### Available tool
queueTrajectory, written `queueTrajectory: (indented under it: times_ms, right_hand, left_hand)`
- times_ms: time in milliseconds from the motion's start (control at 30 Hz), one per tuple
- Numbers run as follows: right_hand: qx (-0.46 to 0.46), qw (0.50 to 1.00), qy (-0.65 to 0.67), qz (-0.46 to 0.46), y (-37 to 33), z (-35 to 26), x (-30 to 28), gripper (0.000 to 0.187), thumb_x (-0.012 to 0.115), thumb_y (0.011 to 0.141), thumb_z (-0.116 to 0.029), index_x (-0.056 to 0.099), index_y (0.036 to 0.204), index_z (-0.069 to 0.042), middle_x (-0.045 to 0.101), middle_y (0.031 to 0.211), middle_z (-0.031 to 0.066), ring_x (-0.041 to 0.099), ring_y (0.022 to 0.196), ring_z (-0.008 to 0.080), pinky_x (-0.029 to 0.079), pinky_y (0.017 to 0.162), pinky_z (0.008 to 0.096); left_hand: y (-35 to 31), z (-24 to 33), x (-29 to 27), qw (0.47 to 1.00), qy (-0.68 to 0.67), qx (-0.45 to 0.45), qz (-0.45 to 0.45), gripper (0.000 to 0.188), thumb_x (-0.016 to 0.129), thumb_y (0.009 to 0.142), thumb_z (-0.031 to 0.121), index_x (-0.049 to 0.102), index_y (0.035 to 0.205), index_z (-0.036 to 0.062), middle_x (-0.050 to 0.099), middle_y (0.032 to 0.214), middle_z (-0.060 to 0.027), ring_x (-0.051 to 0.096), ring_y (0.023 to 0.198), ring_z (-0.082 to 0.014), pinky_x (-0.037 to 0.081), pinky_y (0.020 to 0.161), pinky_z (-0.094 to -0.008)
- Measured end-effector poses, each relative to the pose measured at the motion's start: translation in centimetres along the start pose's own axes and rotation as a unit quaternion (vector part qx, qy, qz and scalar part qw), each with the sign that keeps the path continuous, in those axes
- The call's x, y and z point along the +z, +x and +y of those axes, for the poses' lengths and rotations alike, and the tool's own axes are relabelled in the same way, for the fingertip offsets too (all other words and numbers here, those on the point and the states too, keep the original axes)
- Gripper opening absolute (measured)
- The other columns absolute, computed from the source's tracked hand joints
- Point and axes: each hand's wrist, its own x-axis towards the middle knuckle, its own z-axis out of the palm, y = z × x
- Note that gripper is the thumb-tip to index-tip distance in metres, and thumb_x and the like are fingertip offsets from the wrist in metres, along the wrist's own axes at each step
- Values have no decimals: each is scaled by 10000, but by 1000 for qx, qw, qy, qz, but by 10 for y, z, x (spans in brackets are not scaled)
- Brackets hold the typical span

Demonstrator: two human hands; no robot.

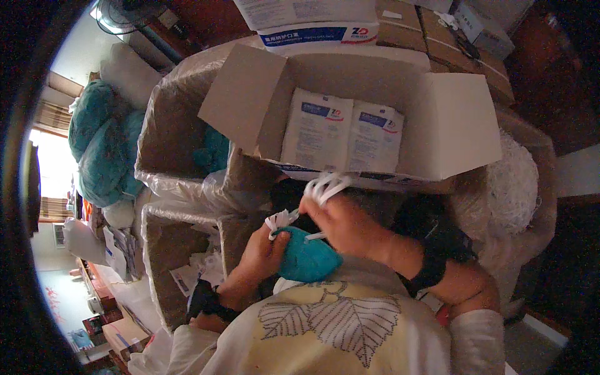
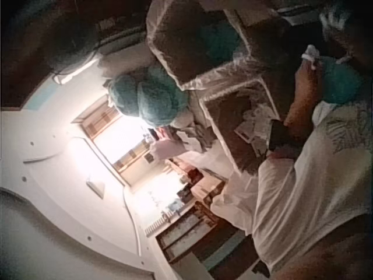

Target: The recorder is packing individual medical face masks into white paper sleeves and placing them into a shipping box.

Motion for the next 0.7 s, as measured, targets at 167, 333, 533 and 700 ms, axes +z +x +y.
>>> queueTrajectory:
  times_ms: [167,333,533,700]
  right_hand:
    - [-41,892,-302,-334,-23,-8,-2,274,452,853,-278,552,899,-27,589,806,190,578,756,365,475,657,442]
    - [8,851,-324,-413,-48,-57,-27,275,433,856,-295,589,862,-70,619,749,162,617,684,332,506,596,435]
    - [98,823,-403,-387,-140,-1,-119,114,518,741,-162,581,782,-75,610,756,147,604,691,323,493,592,429]
    - [164,897,-379,-159,-111,3,-123,120,551,762,-122,574,848,-41,596,806,162,590,775,325,467,670,387]
  left_hand:
    - [4,16,-38,971,73,119,-192,288,561,794,175,480,1051,75,562,846,-160,561,744,-375,460,623,-451]
    - [-7,34,-43,930,30,140,-338,362,567,802,242,445,1101,78,550,904,-176,559,781,-371,462,633,-453]
    - [-23,-26,-67,962,-66,-177,-198,276,488,860,221,533,1079,58,608,907,-113,596,838,-236,471,745,-350]
    - [-15,17,-50,919,-308,-236,-74,294,451,900,230,510,1122,47,572,880,-41,547,773,-144,452,725,-268]
